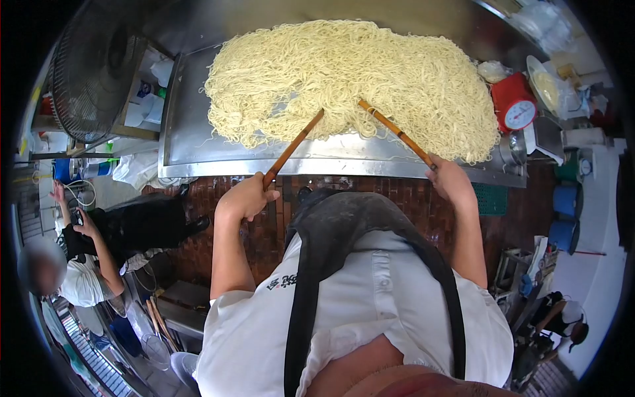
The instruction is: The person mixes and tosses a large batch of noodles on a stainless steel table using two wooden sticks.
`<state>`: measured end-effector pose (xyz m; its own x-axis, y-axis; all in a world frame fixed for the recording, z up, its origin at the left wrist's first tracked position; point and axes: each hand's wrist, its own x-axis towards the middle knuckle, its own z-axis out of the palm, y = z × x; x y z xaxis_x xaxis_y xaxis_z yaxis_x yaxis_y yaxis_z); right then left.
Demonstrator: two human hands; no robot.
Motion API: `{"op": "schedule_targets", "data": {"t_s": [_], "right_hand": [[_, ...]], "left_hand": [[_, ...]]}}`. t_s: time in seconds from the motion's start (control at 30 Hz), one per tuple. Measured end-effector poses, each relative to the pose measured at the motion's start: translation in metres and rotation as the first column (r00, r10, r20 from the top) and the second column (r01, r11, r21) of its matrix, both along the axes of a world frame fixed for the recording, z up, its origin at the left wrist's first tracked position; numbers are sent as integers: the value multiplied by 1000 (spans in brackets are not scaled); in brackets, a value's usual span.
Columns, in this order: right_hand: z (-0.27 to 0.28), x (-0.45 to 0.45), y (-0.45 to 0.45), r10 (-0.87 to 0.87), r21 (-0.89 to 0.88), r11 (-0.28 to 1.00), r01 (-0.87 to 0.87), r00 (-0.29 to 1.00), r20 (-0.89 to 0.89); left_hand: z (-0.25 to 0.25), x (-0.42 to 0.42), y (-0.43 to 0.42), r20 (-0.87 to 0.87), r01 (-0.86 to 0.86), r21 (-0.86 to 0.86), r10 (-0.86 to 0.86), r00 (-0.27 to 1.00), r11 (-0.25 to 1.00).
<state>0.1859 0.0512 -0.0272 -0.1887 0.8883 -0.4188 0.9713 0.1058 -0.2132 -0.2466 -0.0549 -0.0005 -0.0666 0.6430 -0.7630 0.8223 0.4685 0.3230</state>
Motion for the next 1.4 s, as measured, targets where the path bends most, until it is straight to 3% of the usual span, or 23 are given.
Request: {"op": "schedule_targets", "data": {"t_s": [1.4], "right_hand": [[0,-6,3,17,7,1000,-17,1000,19]], "left_hand": [[-11,-4,-2,9,-30,24,29,1000,999]]}}
